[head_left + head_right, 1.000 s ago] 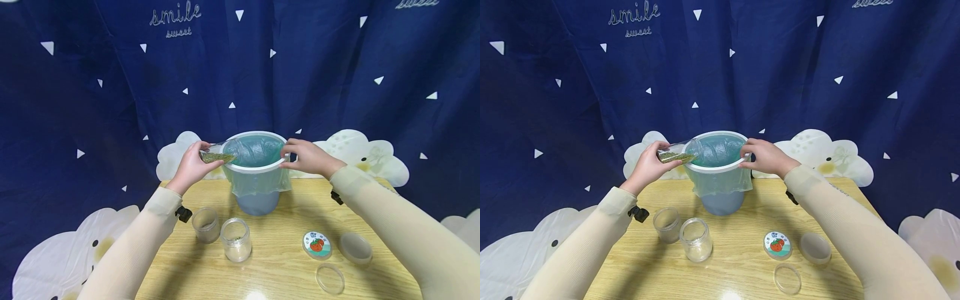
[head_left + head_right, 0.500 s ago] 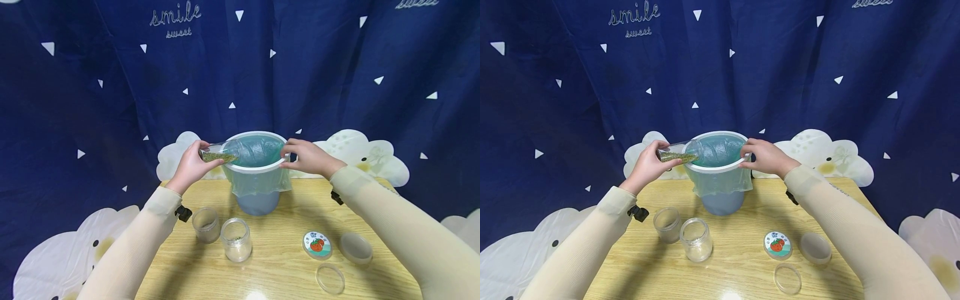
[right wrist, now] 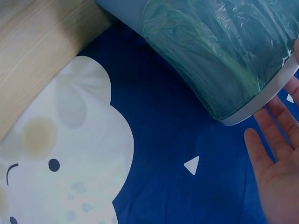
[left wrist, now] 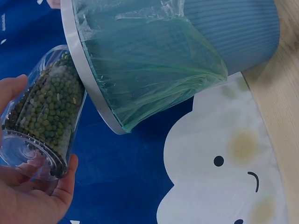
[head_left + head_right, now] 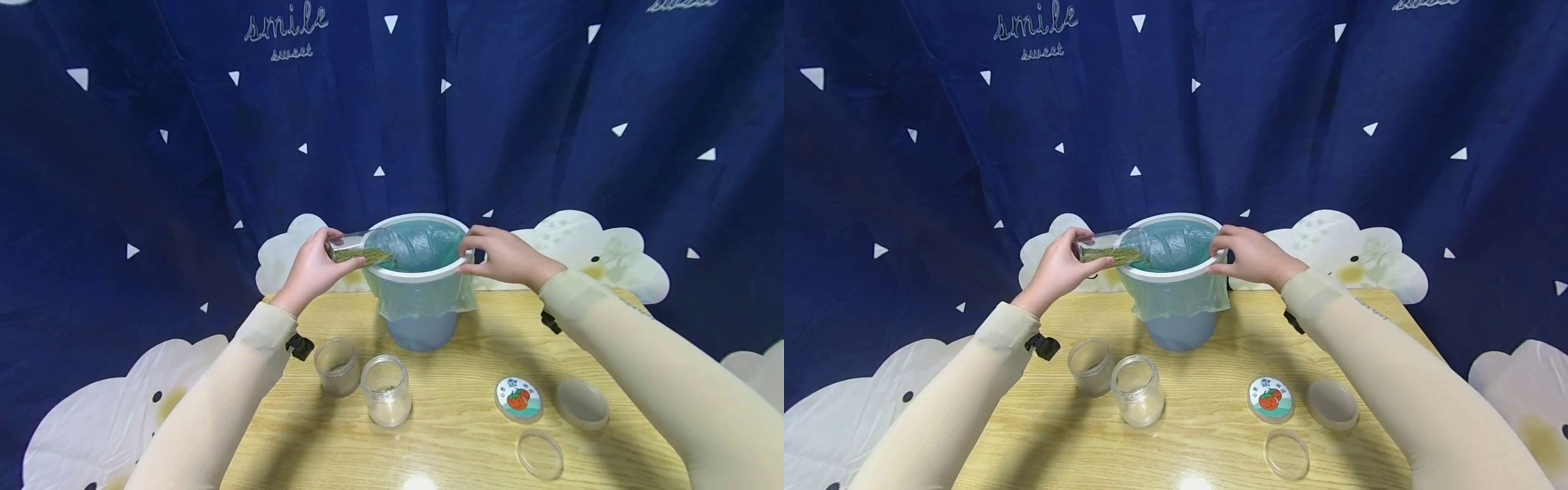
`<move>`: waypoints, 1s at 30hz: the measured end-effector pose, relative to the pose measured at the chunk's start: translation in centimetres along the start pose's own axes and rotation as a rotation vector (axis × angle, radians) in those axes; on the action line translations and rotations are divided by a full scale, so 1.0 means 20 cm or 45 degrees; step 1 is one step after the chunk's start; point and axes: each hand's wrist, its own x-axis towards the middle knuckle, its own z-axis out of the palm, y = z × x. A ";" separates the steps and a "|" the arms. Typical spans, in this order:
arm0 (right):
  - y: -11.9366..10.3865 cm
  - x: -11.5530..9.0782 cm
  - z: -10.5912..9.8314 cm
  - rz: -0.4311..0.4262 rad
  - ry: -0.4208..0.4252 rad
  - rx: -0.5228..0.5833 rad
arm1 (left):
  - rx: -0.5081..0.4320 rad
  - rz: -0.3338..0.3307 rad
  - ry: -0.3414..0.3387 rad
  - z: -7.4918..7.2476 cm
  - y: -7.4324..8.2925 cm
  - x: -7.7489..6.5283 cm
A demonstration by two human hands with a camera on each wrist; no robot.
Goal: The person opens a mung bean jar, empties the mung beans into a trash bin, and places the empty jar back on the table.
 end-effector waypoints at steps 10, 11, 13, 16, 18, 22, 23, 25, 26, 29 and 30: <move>0.00 0.00 0.00 0.013 0.017 -0.025 | 0.012 -0.006 -0.014 -0.02 0.02 0.00; 0.00 0.00 0.00 0.009 0.017 -0.026 | 0.012 -0.005 -0.016 -0.02 0.02 0.00; 0.00 0.00 0.00 0.004 0.017 -0.028 | 0.013 -0.007 -0.021 -0.02 0.02 0.00; 0.00 0.00 0.00 -0.001 0.015 -0.024 | 0.013 -0.014 -0.026 -0.02 0.02 0.00; -0.01 0.00 0.00 -0.002 0.015 -0.023 | 0.014 -0.017 -0.028 -0.02 0.02 0.00; 0.00 -0.01 0.00 0.008 0.013 -0.022 | 0.013 -0.015 -0.031 -0.02 0.03 0.01; 0.00 -0.01 0.00 0.004 0.015 -0.022 | 0.012 -0.012 -0.032 -0.02 0.03 0.01; 0.00 -0.01 0.00 0.000 0.016 -0.021 | 0.011 -0.013 -0.035 -0.03 0.03 0.01; 0.00 -0.01 0.00 -0.003 0.018 -0.018 | 0.010 -0.014 -0.037 -0.03 0.03 0.01; 0.00 -0.01 0.00 -0.011 0.023 -0.018 | 0.010 -0.014 -0.038 -0.03 0.04 0.01; 0.00 -0.01 0.00 -0.009 0.025 -0.018 | 0.009 -0.015 -0.037 -0.03 0.04 0.01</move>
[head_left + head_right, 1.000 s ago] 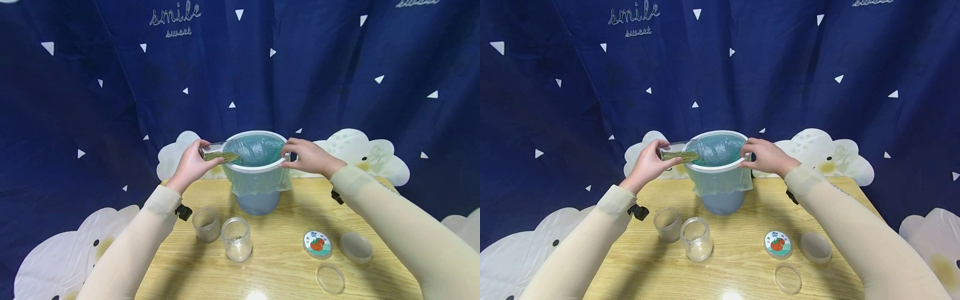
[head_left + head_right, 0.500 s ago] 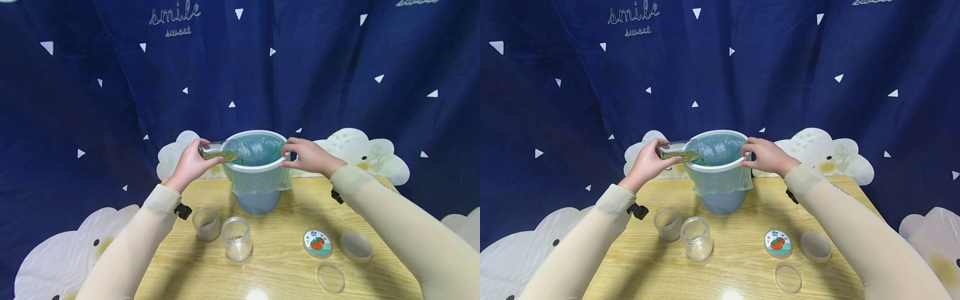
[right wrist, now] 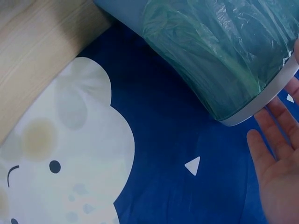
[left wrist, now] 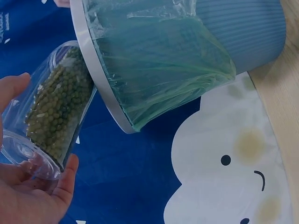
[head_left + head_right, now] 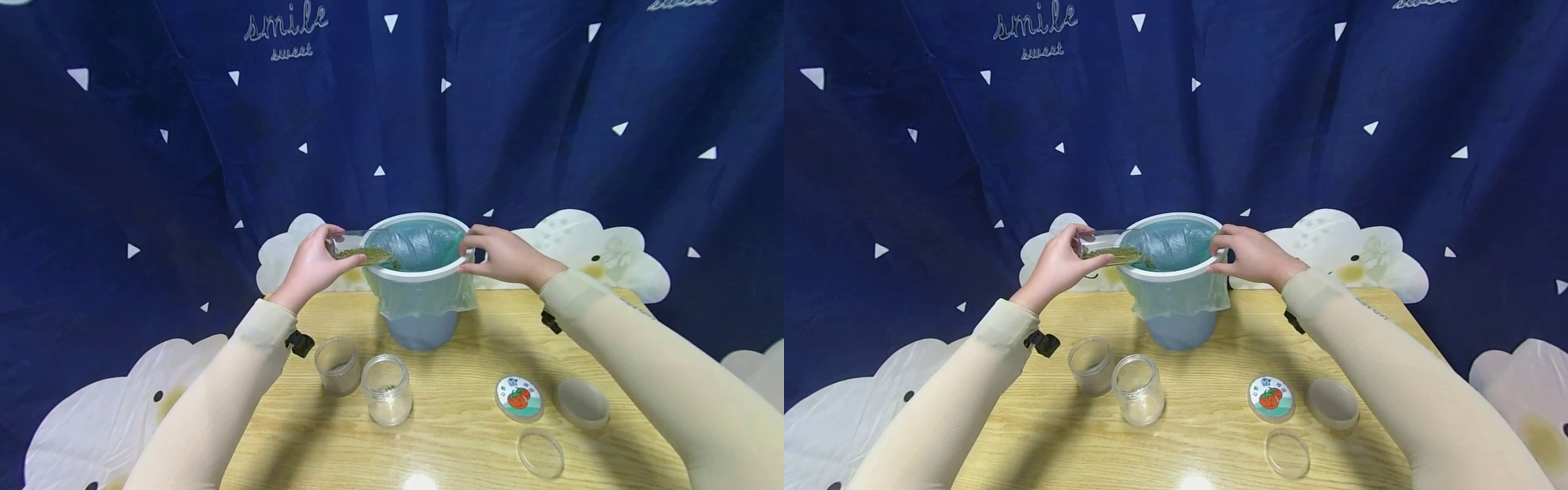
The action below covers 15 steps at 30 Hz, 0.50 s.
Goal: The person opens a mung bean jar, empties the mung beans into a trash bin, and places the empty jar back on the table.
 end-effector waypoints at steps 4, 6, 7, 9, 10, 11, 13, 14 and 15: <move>0.00 0.00 0.00 -0.001 0.009 0.001 | 0.001 0.010 0.007 0.00 0.00 0.00; 0.00 0.00 0.00 -0.005 0.011 0.001 | 0.003 0.010 0.008 0.00 0.00 0.00; 0.00 0.00 0.00 -0.006 0.011 0.002 | 0.006 0.013 0.009 0.00 0.00 0.00; 0.00 0.00 0.01 -0.013 0.009 0.001 | 0.005 0.013 0.008 0.00 0.00 0.00; 0.00 0.00 0.01 -0.011 0.008 -0.001 | 0.003 0.014 0.008 0.00 -0.01 0.00; 0.00 0.00 0.01 -0.005 0.005 -0.001 | 0.001 0.015 0.008 0.00 -0.01 0.00; 0.00 0.00 0.01 0.001 0.003 -0.001 | -0.002 0.018 0.009 0.00 -0.01 0.00; 0.00 0.00 0.01 0.004 0.003 -0.001 | -0.002 0.017 0.008 0.00 0.00 0.00; 0.00 0.00 0.01 0.004 0.003 -0.001 | -0.001 0.019 0.008 0.00 0.00 0.00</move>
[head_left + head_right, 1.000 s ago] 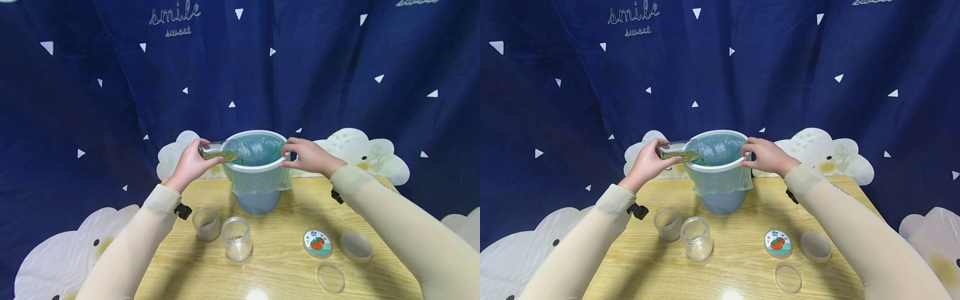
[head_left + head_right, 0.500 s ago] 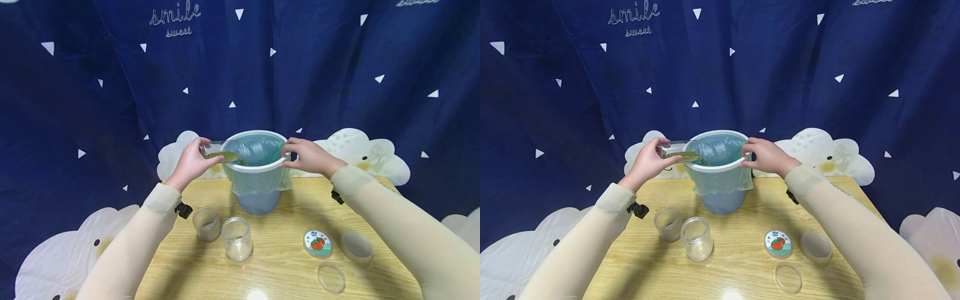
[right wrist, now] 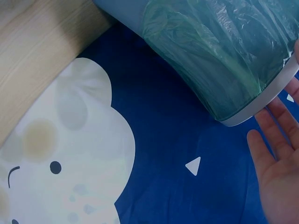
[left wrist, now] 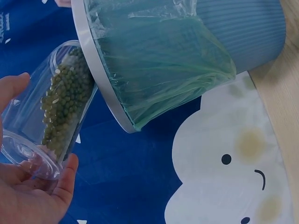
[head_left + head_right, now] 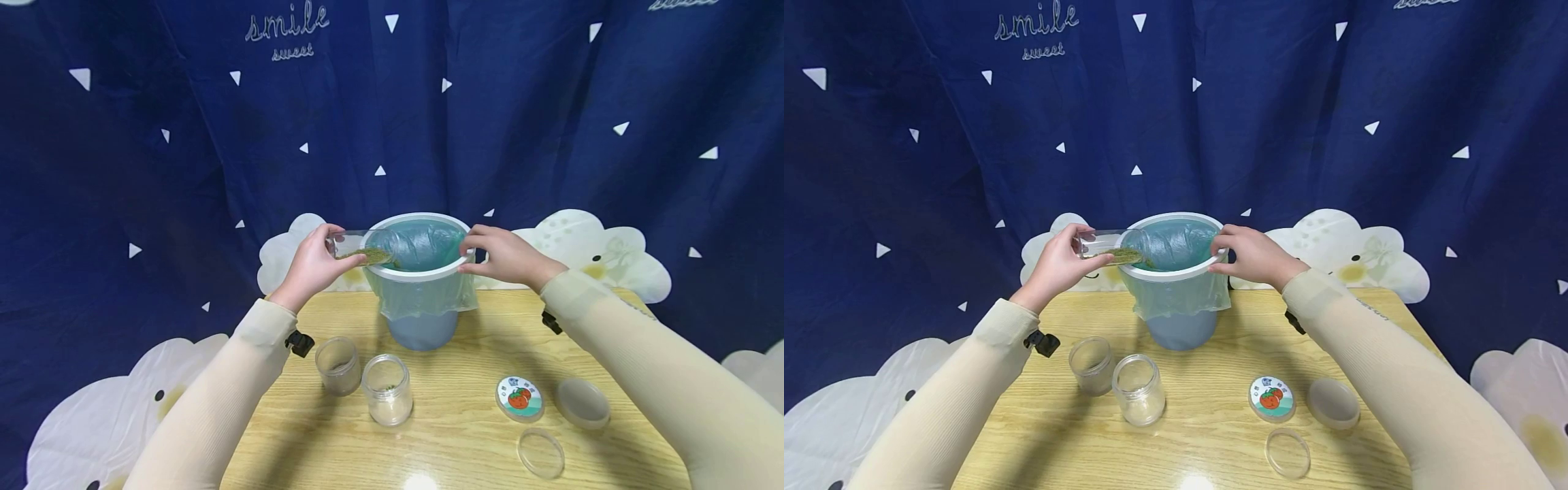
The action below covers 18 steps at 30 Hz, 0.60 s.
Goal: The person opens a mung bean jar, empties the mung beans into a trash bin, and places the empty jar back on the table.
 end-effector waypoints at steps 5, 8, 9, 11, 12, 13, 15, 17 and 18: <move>0.00 0.00 0.00 0.001 0.008 0.007 | 0.008 0.001 0.004 0.00 0.00 0.00; 0.00 0.00 0.00 0.000 0.012 0.006 | 0.001 -0.001 0.002 0.00 0.01 0.01; 0.00 0.00 0.00 -0.001 0.012 0.006 | -0.003 -0.003 0.001 0.00 0.01 0.01; 0.00 0.00 0.00 -0.002 0.012 0.005 | -0.009 -0.007 -0.001 -0.01 0.02 0.01; 0.00 0.00 0.00 -0.003 0.011 0.005 | -0.010 -0.010 -0.001 -0.01 0.03 0.01; 0.00 0.00 0.00 -0.003 0.011 0.006 | -0.009 -0.013 -0.001 -0.01 0.03 0.01; 0.00 0.00 0.00 -0.001 0.006 0.011 | -0.008 -0.013 0.001 -0.01 0.04 0.01; 0.00 0.00 0.00 0.002 0.005 0.013 | -0.006 -0.009 0.003 -0.01 0.04 0.01; 0.00 0.00 0.00 0.003 0.005 0.014 | -0.005 -0.007 0.004 -0.01 0.04 0.01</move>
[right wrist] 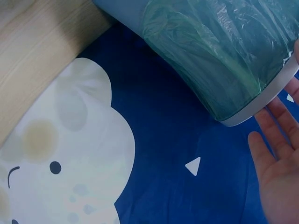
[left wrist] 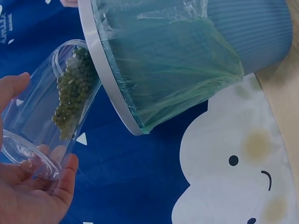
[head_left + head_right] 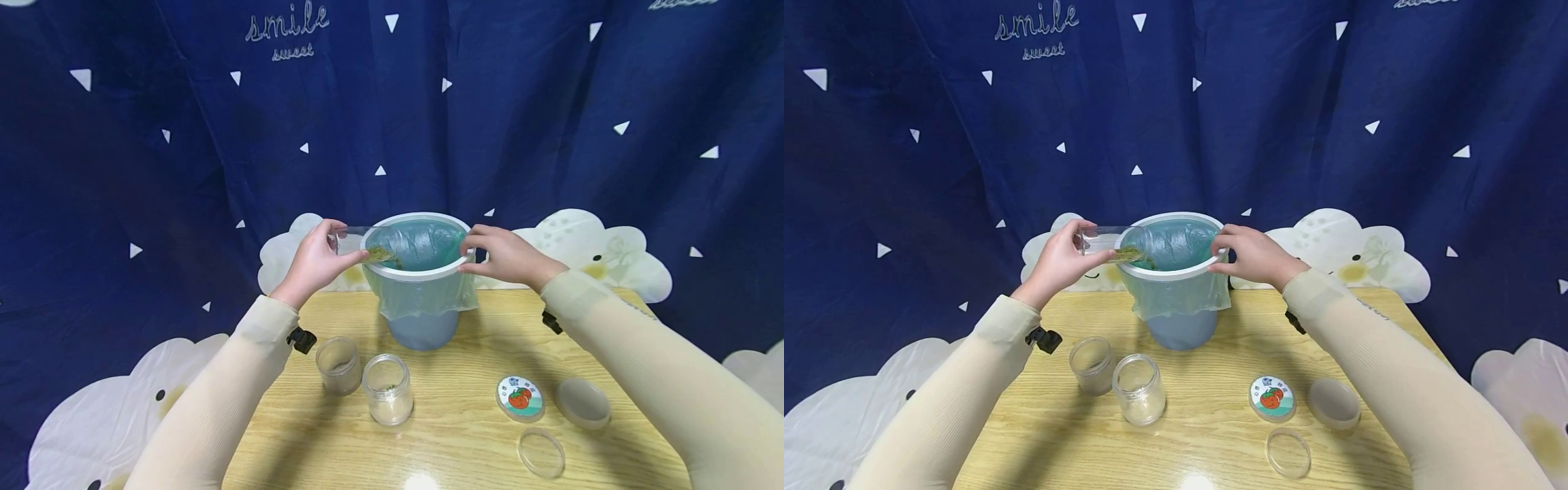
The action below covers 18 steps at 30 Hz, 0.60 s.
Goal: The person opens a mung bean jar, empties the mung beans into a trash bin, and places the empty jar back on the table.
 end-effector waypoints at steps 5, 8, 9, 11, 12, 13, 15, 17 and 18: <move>0.00 0.00 0.00 -0.007 -0.003 0.000 | -0.004 0.010 0.007 0.00 0.00 0.00; 0.00 0.00 -0.01 -0.019 0.002 -0.001 | 0.002 0.015 0.009 0.00 0.00 0.01; 0.00 0.00 -0.01 -0.016 0.003 -0.003 | 0.006 0.016 0.009 0.00 0.00 0.01; 0.00 0.00 0.00 -0.012 0.003 -0.006 | 0.010 0.018 0.008 0.00 0.00 0.01; 0.00 0.00 0.00 -0.011 0.003 -0.006 | 0.011 0.019 0.007 0.00 0.00 0.01; 0.00 0.00 0.00 -0.005 0.002 -0.008 | 0.011 0.018 0.005 0.00 0.00 0.01; 0.00 0.00 0.00 0.002 -0.001 -0.008 | 0.006 0.017 0.003 0.00 0.00 0.00; 0.00 0.00 0.00 0.003 -0.001 -0.006 | 0.001 0.015 0.000 0.00 0.00 0.01; -0.01 0.00 0.00 0.003 -0.001 -0.006 | -0.001 0.013 -0.003 0.00 0.00 0.01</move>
